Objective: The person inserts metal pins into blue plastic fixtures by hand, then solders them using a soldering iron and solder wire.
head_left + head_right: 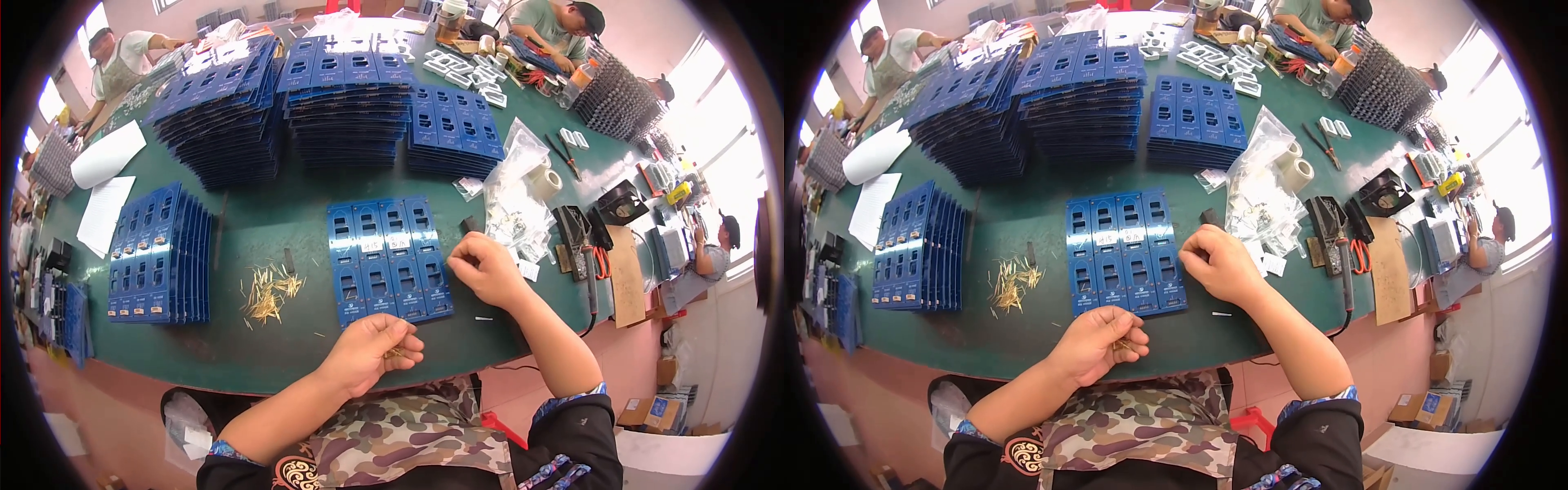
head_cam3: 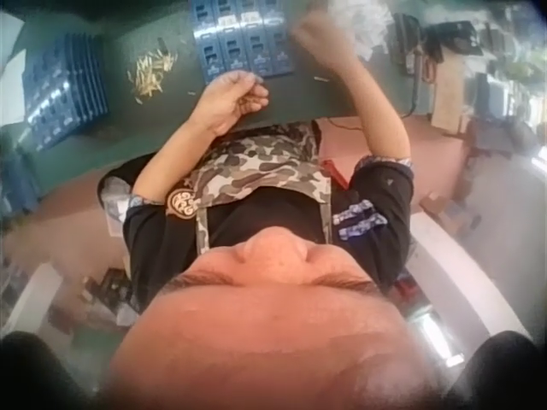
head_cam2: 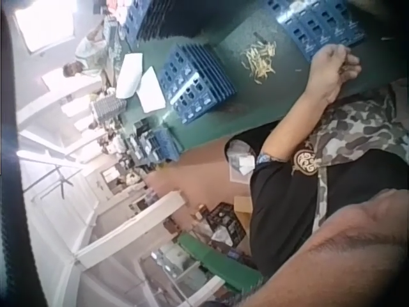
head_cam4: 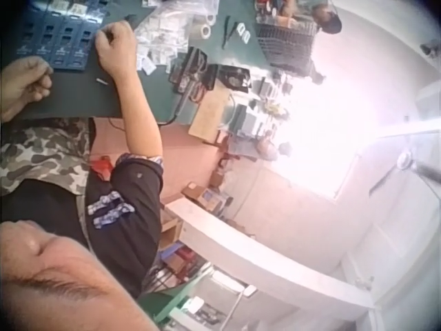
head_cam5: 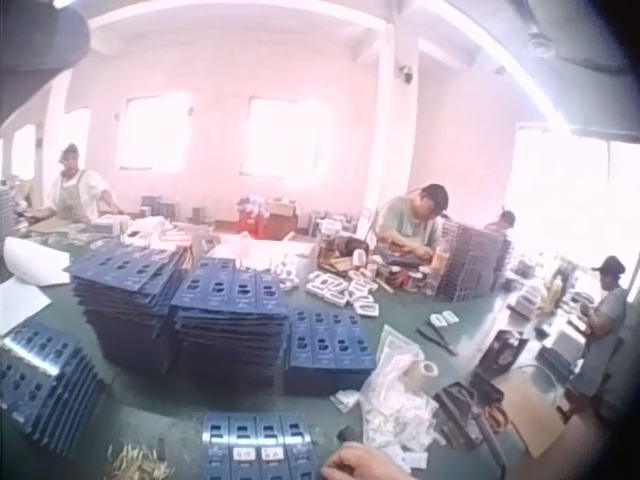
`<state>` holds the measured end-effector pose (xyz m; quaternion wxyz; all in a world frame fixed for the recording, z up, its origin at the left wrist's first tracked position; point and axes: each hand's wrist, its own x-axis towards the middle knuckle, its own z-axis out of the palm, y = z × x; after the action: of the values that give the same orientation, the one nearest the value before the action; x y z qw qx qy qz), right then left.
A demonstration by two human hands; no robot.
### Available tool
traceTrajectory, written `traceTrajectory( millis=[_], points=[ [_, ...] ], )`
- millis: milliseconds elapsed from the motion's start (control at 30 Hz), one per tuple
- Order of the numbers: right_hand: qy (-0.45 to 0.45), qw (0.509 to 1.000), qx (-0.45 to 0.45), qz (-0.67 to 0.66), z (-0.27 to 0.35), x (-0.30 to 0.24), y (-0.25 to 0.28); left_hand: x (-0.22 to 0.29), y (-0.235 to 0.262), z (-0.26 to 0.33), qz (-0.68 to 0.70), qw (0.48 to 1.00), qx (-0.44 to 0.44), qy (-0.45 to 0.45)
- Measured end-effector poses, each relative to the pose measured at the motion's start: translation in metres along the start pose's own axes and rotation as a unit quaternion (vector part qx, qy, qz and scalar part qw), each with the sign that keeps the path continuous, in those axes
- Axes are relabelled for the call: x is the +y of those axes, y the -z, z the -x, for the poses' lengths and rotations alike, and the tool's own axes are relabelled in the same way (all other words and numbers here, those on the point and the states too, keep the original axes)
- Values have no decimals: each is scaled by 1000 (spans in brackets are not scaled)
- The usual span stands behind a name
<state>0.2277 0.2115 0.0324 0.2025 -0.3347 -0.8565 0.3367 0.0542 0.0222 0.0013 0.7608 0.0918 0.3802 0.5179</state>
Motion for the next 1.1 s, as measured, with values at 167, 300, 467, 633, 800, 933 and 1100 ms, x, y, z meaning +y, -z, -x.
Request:
traceTrajectory(
  millis=[167,300,467,633,800,933,1100],
  points=[
    [-4,999,-38,14,-3,1,-3,1,2,0,8,1000,-8,4],
    [14,999,-40,35,-4,2,-4,1,4,-2,17,1000,-14,5],
    [18,998,-38,39,-5,2,-4,0,4,-1,20,1000,-17,4],
    [27,998,-32,38,-3,2,-4,1,2,-1,16,1000,-16,5],
    [40,997,-34,53,-4,0,-6,1,3,2,18,1000,-13,3],
    [49,997,-32,53,-4,1,-6,2,4,1,19,1000,-15,6],
    [97,990,-17,104,-3,-3,-8,0,5,-1,30,999,-13,-1]
  ],
)
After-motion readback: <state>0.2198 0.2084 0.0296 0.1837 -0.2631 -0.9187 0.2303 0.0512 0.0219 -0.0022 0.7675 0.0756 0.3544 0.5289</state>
